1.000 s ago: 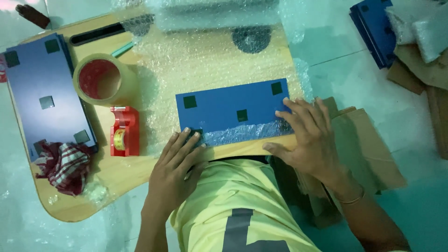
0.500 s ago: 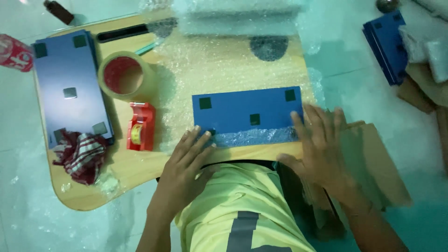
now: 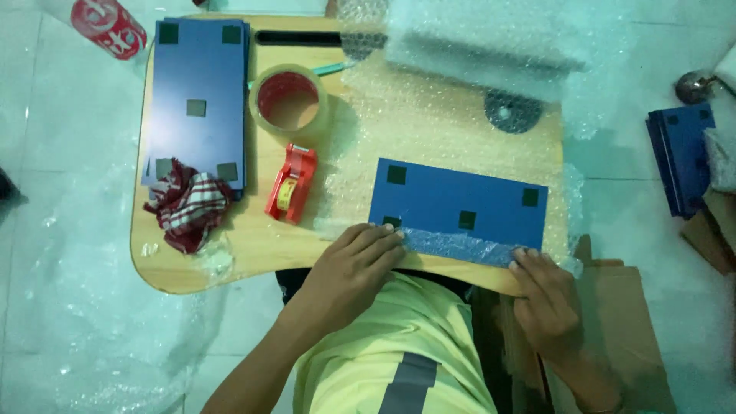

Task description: The person wipes a blue panel with a cloth, wraps it in bubble wrap, and secures it with tape on a small wooden board.

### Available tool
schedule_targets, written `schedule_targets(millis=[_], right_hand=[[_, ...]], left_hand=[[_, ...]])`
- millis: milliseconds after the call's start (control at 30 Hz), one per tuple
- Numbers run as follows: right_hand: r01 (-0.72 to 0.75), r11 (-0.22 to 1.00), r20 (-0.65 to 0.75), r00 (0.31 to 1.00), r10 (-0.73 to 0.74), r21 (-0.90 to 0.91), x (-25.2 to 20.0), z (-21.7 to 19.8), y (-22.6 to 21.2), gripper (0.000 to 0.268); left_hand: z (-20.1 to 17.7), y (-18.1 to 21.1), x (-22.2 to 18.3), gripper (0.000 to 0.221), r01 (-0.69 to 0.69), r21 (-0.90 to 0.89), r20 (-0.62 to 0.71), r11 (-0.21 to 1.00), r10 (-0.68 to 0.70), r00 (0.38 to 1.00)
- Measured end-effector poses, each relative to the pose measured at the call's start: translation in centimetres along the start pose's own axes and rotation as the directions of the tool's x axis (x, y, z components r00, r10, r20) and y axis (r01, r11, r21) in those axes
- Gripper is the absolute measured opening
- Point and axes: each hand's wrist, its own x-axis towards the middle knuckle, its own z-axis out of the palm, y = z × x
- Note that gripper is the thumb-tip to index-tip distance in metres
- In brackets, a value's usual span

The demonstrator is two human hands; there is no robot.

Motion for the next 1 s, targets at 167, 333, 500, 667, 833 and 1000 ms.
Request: schedule_targets(millis=[167, 333, 500, 667, 833, 1000], right_hand=[[0.032, 0.999, 0.054, 0.998, -0.031, -0.019, -1.1, -1.2, 0.4, 0.035], [0.09, 0.996, 0.151, 0.984, -0.092, 0.022, -0.7, -3.1, 1.6, 0.033], [0.206, 0.973, 0.276, 0.934, -0.226, 0.1, -0.2, -5.1, 2.8, 0.032], [0.242, 0.965, 0.286, 0.922, -0.263, 0.104, 0.8, -7.1, 2.6, 0.032], [0.153, 0.967, 0.253, 0.946, -0.203, 0.204, 0.5, -7.9, 3.7, 0.026], [0.149, 0.975, 0.212, 0.96, -0.182, 0.162, 4.5, -9.8, 5.1, 0.035]], left_hand=[[0.7, 0.6, -0.3, 0.035, -0.053, 0.022, 0.025, 0.998, 0.053, 0.998], [2.4, 1.4, -0.7, 0.026, -0.093, 0.051, -0.017, 0.994, 0.094, 0.995], [2.9, 1.5, 0.0, 0.024, -0.13, 0.061, -0.025, 0.99, 0.132, 0.991], [2.2, 2.2, 0.2, 0.019, -0.179, 0.093, -0.04, 0.98, 0.183, 0.982], [-0.7, 3.4, 1.4, 0.027, -0.188, 0.105, -0.027, 0.977, 0.191, 0.981], [-3.2, 2.9, 4.2, 0.022, -0.145, 0.134, 0.049, 0.98, 0.139, 0.989]])
